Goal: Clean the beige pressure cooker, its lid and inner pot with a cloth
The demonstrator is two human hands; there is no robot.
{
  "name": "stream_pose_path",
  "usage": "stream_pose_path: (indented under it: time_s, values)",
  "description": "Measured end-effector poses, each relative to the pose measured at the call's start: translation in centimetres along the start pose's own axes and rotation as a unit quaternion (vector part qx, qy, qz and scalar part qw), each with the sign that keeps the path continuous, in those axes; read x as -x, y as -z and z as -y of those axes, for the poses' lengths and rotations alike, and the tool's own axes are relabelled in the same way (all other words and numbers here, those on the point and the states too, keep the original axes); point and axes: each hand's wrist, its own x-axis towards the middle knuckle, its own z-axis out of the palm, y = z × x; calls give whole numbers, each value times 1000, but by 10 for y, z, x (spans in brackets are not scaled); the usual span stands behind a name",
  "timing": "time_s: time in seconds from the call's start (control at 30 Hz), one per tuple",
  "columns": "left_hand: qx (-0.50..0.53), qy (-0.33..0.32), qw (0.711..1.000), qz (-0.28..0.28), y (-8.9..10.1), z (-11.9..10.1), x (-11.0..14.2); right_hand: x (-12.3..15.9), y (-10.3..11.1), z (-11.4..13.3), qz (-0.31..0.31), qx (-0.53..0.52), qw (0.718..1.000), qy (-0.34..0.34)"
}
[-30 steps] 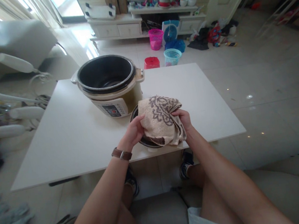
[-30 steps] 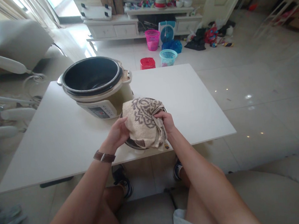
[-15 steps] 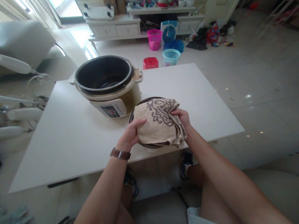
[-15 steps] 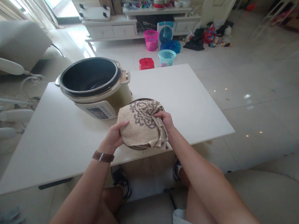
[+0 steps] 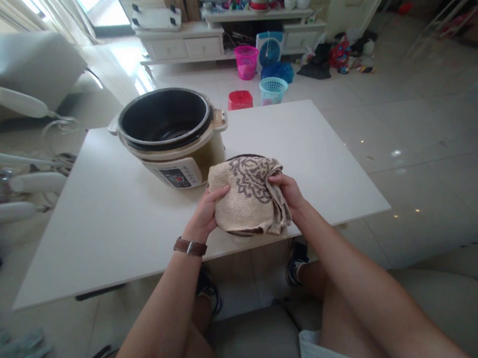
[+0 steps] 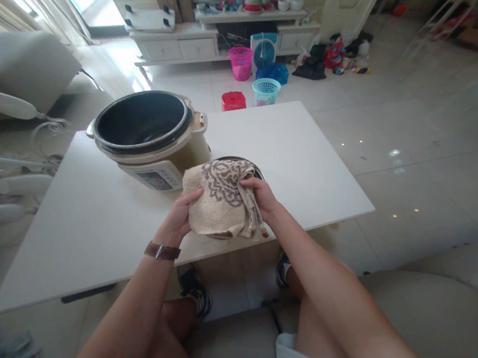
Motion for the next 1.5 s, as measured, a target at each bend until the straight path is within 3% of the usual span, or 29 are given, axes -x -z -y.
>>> stream_pose_path:
  time_s: [0.27, 0.43, 0.57, 0.67, 0.77, 0.93, 1.03, 1.1, 1.17, 1.23, 1.3, 1.4, 1.5]
  values:
    - [-10, -6, 1000, -16, 3, -3, -1, 3, 0, 2, 32, -29, 996, -77]
    - [-17, -21, 999, -30, 1, -3, -1, 1, 1, 0, 9, -48, 995, -86]
    - [-31, -25, 999, -35, 0, -1, -2, -2, 3, 1, -20, -49, 996, -77]
    - [-43, -72, 995, -60, 1, 0, -3, -3, 3, 1, -22, -6, 998, -57]
    - [-61, -150, 983, -84, 0, 1, -5, -3, 4, 0, -24, 105, 994, 34]
    - [-89, -244, 958, -121, -3, 5, -8, 5, 2, -3, -105, 301, 918, 236]
    - [-59, -219, 957, -179, -7, 9, -7, 15, -3, -7, -76, 395, 861, 312]
    - [2, -126, 984, -129, -11, 11, -2, 18, -5, -12, -33, 476, 807, 348]
    - [69, -40, 996, -28, -17, 11, 4, 17, -6, -18, 23, 563, 741, 366]
    - [115, -14, 993, 35, -23, 9, 10, 14, -6, -23, 74, 633, 675, 372]
    - [137, -19, 990, 39, -26, 6, 13, 13, -6, -25, 107, 676, 628, 372]
    - [157, -12, 988, 10, -24, 1, 10, 15, -7, -21, 134, 690, 607, 371]
    - [170, -7, 985, -13, -17, -4, 6, 20, -6, -13, 146, 655, 637, 378]
